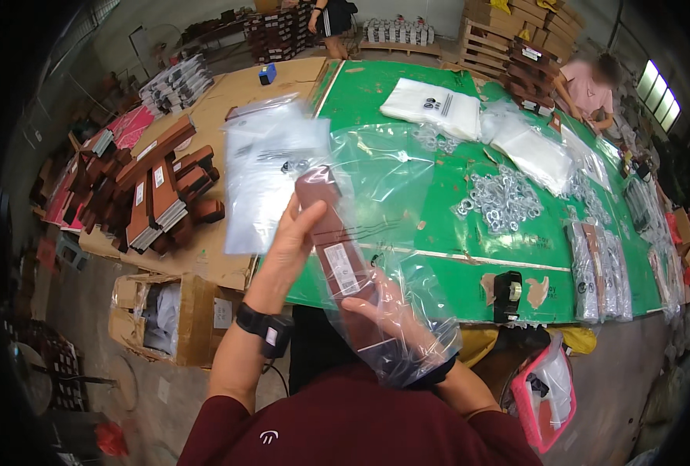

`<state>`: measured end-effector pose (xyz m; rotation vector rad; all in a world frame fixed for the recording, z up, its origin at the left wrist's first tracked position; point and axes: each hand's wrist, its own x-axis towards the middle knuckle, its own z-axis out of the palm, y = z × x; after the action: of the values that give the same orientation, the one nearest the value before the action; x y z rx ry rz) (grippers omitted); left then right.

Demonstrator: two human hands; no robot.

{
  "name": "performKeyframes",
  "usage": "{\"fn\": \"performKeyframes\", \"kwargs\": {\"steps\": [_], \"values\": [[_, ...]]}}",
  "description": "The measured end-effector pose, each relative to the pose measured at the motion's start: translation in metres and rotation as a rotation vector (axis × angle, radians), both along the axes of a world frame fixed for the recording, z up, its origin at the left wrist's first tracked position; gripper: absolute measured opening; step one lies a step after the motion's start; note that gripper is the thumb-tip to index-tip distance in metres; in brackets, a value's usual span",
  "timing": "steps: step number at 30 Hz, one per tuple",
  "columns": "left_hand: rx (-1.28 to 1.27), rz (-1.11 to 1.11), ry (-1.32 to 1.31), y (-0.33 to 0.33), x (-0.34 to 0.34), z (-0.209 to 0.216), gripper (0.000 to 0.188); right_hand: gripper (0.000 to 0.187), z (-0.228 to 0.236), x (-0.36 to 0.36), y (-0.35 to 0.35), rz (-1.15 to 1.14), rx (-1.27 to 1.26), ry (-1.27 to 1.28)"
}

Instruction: Picking up a wooden component and a small bag of hardware, placing them both into a larger plastic sleeve, and sealing the sleeve with adhesive tape.

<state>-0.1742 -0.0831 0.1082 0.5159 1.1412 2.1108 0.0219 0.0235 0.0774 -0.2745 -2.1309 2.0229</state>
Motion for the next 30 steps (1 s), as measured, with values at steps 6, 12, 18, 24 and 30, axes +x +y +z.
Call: {"fn": "performKeyframes", "kwargs": {"steps": [6,12,18,24,30], "values": [[-0.091,-0.038,0.022,0.004,0.041,-0.026,0.054,0.069,0.023,-0.005,0.008,-0.031,0.056,-0.019],[-0.02,-0.039,-0.123,0.01,0.02,-0.011,0.051,0.077,0.026,-0.011,0.024,-0.038,0.284,-0.112],[0.088,0.263,-0.261,-0.002,-0.018,-0.021,0.054,0.08,-0.003,0.045,0.06,-0.152,-0.138,0.208],[0.185,0.376,-0.327,-0.014,-0.023,-0.051,0.04,0.07,0.009,0.079,0.068,-0.169,-0.119,0.12],[0.195,0.45,-0.447,-0.035,-0.029,-0.069,0.048,0.041,0.043,0.159,0.123,0.088,-0.159,-0.409]]}}
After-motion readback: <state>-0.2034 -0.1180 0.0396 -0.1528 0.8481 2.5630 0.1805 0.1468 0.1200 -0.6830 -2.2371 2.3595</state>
